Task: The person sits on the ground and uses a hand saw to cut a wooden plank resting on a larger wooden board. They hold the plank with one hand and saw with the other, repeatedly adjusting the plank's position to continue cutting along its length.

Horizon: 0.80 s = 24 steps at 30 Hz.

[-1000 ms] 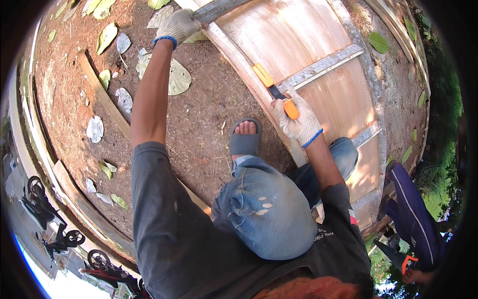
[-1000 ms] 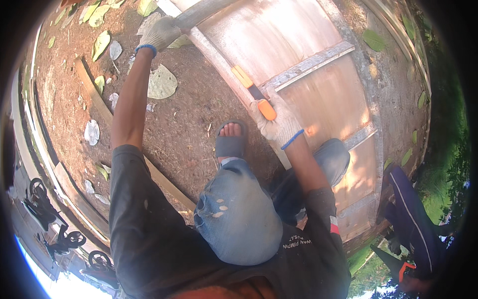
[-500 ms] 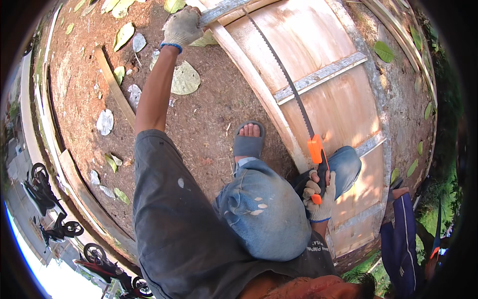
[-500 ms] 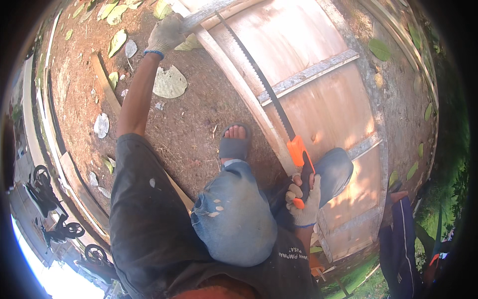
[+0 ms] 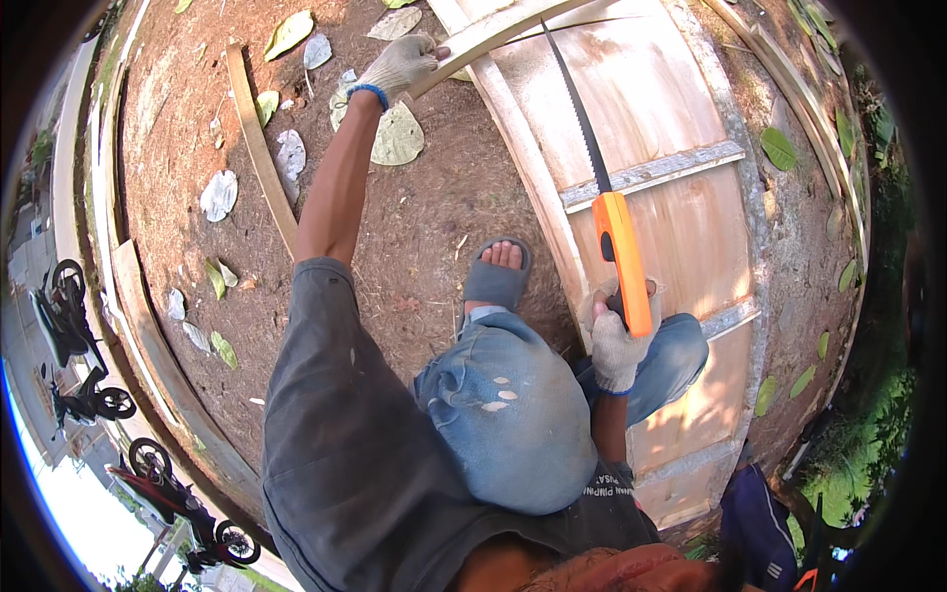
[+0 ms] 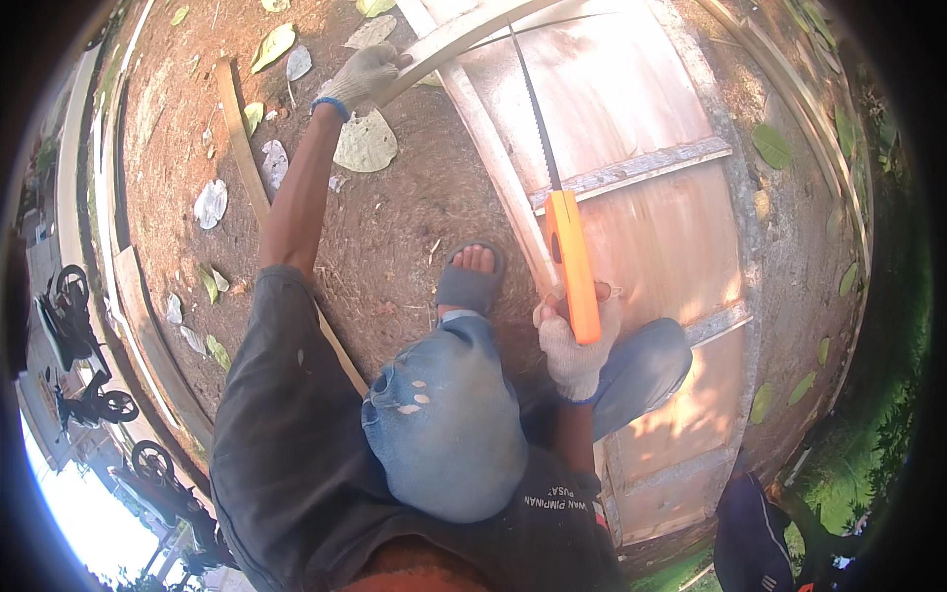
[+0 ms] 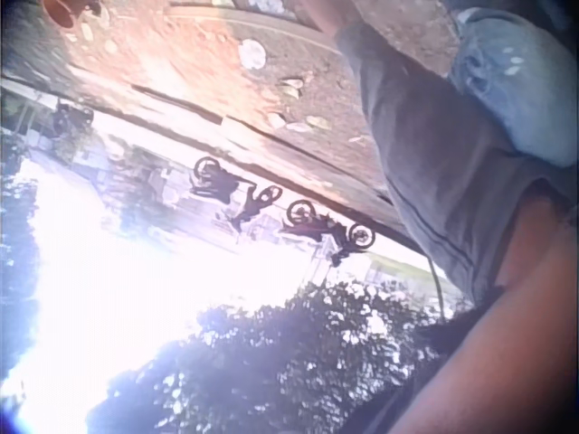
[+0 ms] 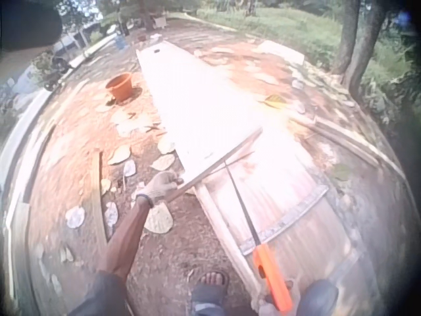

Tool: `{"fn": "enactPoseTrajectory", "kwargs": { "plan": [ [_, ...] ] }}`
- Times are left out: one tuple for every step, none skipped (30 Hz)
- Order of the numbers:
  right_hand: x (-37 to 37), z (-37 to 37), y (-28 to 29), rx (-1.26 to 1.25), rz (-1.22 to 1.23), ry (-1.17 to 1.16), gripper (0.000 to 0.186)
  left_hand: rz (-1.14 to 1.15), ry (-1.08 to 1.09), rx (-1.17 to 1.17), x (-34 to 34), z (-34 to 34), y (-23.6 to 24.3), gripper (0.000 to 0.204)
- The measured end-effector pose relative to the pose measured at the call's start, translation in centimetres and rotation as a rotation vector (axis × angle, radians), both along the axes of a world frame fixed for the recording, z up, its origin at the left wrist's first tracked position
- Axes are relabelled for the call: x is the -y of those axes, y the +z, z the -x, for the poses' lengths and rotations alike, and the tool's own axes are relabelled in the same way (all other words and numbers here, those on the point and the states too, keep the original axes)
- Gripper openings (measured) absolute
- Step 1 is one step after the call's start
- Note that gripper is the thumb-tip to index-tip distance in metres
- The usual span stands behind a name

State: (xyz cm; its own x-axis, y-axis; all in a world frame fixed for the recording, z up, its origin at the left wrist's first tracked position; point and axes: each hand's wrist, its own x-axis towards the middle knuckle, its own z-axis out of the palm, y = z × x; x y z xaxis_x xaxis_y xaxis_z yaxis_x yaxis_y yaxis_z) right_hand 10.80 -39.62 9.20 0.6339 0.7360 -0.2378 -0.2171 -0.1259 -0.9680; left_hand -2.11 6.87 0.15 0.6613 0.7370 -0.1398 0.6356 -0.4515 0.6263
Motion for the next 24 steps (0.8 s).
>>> {"fn": "enactPoseTrajectory", "kwargs": {
  "plan": [
    [0.6,0.2,0.1,0.024,-0.01,-0.015,0.043,-0.031,-0.013,-0.09,0.3,0.2,1.2,0.044],
    [1.7,0.4,0.0,0.053,-0.008,-0.034,0.043,0.006,-0.013,-0.086,0.9,0.5,1.8,0.044],
    [2.8,0.5,0.0,0.082,-0.006,-0.054,0.043,0.042,-0.015,-0.082,1.5,0.9,2.4,0.043],
    [3.9,0.7,0.2,0.105,-0.007,-0.071,0.044,0.075,-0.014,-0.085,1.7,1.7,2.8,0.043],
    [4.6,0.7,0.7,0.105,0.037,-0.06,0.043,0.103,-0.003,-0.115,1.3,3.0,2.6,0.043],
    [5.4,0.6,1.5,0.107,0.081,-0.051,0.042,0.072,-0.024,-0.075,1.2,3.9,2.1,0.043],
    [6.3,0.7,1.8,0.098,0.12,-0.074,0.04,0.04,-0.051,-0.034,1.1,4.5,1.5,0.043],
    [7.3,0.8,2.2,0.093,0.163,-0.098,0.039,0.052,-0.052,-0.023,1.7,4.4,1.5,0.043],
    [8.4,1.2,2.2,0.075,0.202,-0.15,0.038,0.064,-0.054,-0.015,2.2,4.3,1.6,0.043],
    [9.5,1.0,2.3,0.064,0.19,-0.167,0.036,0.037,-0.067,-0.054,2.5,3.8,1.4,0.044],
    [10.3,0.8,2.5,0.054,0.177,-0.176,0.033,0.011,-0.076,-0.093,2.6,3.7,1.1,0.045],
    [11.2,0.6,2.6,0.042,0.166,-0.182,0.032,-0.015,-0.087,-0.132,2.7,3.5,0.7,0.046],
    [12.5,0.8,1.9,0.04,0.124,-0.242,0.029,-0.033,-0.064,-0.1,2.6,3.4,0.0,0.049],
    [13.6,0.3,1.1,0.079,0.06,-0.235,0.027,-0.09,-0.079,-0.152,3.3,2.5,0.3,0.05],
    [14.6,-0.2,0.3,0.116,-0.006,-0.226,0.026,-0.148,-0.092,-0.206,4.1,1.5,0.5,0.051],
    [15.8,-0.7,-0.6,0.151,-0.075,-0.218,0.025,-0.209,-0.107,-0.261,5.1,0.6,1.3,0.052],
    [12.8,-1.0,1.5,0.054,-0.19,-0.18,0.025,-0.228,-0.151,-0.36,5.9,-0.6,2.8,0.057],
    [9.6,-1.0,3.4,-0.048,-0.298,-0.123,0.026,-0.237,-0.14,-0.349,5.8,-0.3,2.3,0.057],
    [8.1,-0.8,4.2,0.0,-0.213,-0.152,0.027,-0.254,-0.14,-0.329,5.7,-0.6,1.6,0.057],
    [6.3,-0.6,4.8,0.03,-0.127,-0.165,0.029,-0.272,-0.125,-0.327,5.3,-0.1,1.2,0.057],
    [4.9,-1.1,4.8,0.009,-0.108,-0.064,0.029,-0.281,-0.121,-0.359,5.0,0.0,0.8,0.056],
    [4.0,-1.3,4.3,0.004,-0.081,-0.02,0.029,-0.282,-0.121,-0.385,5.0,-0.4,0.3,0.056],
    [3.2,-1.5,3.8,0.003,-0.057,0.02,0.03,-0.282,-0.122,-0.408,5.4,-1.0,0.2,0.056],
    [2.8,-1.1,2.2,0.011,-0.032,0.006,0.032,-0.269,-0.115,-0.415,5.6,-1.3,0.2,0.055]
  ]
}}
